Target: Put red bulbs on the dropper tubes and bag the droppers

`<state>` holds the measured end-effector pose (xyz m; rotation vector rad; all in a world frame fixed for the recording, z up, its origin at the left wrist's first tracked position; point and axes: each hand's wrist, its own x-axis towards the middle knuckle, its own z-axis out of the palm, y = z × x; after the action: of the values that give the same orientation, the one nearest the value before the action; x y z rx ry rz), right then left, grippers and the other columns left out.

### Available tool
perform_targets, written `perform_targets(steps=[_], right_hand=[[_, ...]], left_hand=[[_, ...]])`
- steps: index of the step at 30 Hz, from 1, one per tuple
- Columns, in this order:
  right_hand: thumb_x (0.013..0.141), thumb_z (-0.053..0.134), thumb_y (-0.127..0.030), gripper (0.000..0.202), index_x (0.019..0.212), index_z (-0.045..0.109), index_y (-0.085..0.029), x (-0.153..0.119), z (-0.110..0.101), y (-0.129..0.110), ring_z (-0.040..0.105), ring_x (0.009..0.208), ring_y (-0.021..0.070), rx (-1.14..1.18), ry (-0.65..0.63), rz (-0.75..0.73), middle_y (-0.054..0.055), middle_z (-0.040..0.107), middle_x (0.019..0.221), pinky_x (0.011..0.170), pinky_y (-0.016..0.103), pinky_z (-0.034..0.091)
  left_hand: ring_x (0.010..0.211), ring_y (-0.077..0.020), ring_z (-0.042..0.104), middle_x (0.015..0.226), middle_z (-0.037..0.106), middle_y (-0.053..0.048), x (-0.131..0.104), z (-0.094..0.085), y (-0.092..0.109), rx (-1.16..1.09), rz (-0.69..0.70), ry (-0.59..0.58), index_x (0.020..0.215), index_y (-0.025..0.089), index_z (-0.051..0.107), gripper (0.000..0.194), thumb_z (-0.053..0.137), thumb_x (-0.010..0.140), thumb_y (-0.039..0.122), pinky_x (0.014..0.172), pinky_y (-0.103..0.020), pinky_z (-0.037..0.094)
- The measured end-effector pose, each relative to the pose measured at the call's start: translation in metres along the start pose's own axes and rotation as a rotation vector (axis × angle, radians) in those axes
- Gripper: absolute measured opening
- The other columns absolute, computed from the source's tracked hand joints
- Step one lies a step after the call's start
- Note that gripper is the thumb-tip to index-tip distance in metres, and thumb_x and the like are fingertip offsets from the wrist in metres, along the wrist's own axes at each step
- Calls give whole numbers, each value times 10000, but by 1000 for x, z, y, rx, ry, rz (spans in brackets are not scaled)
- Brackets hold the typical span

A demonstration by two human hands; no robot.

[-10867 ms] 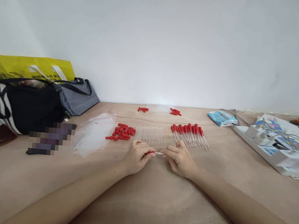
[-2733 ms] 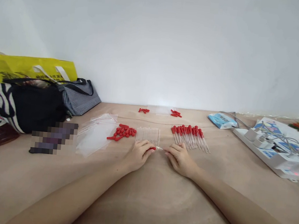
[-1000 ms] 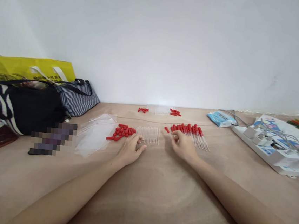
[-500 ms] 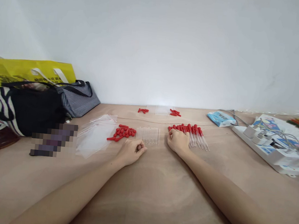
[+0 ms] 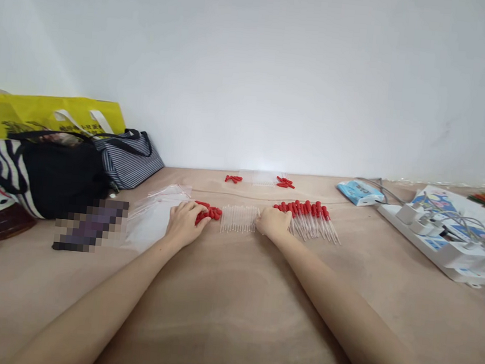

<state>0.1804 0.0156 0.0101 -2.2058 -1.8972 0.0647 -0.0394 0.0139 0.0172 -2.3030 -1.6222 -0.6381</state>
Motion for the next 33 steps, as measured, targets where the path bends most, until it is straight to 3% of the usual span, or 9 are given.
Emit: perform_targets(steps=[7,12,16,20,23,25,28,33], right_hand=[[791,386,-268,298,799,635,-106,-9,-7,5,588,777,251,-15,36,-70,181,643,849,744,389,276],[789,383,-281,265,808,589,-115,-31,-6,34,555,807,237,-11,201,-205,129,642,799,733,355,260],[799,393,-284,208,732,544,-157,-46,0,58,540,756,202,43,323,-332,78,625,729,689,317,262],[819,389,-279,179,722,494,-171,-51,1,74,528,712,185,147,358,-438,54,602,699,659,293,291],[839,364,-264,165,750,470,-175,-50,-1,81,516,668,170,243,345,-483,55,594,722,628,280,315],[848,353,-257,163,763,468,-179,-49,-1,84,511,656,162,296,298,-520,50,591,733,631,278,330],[856,359,-257,167,808,496,-176,-50,1,85,522,700,158,335,212,-588,51,598,779,662,283,346],[866,375,-255,232,992,551,-171,-59,7,78,528,779,160,272,198,-689,62,606,844,713,297,320]], left_hand=[[937,-259,503,924,624,-60,23,13,16,-25,33,-34,871,212,607,189,497,784,339,825,-432,261],[854,-255,557,815,657,-54,37,20,20,-33,19,-120,864,189,592,179,501,763,306,778,-414,293],[839,-252,564,797,656,-57,38,21,21,-27,12,-87,836,181,577,143,479,753,244,771,-407,303],[890,-262,544,868,641,-74,27,10,28,-27,4,11,888,170,550,162,450,767,209,804,-425,298],[841,-223,553,853,629,-58,8,0,38,-161,129,79,900,174,544,159,449,778,211,801,-376,346],[826,-196,555,858,619,-51,-7,-4,46,-307,263,34,931,178,538,174,441,790,213,781,-329,389],[811,-176,553,892,602,-52,-25,-3,57,-422,414,-125,941,183,550,200,431,782,165,739,-293,425],[788,-153,543,874,553,-53,-31,6,65,-513,403,-214,966,178,596,222,444,804,173,723,-269,443]])
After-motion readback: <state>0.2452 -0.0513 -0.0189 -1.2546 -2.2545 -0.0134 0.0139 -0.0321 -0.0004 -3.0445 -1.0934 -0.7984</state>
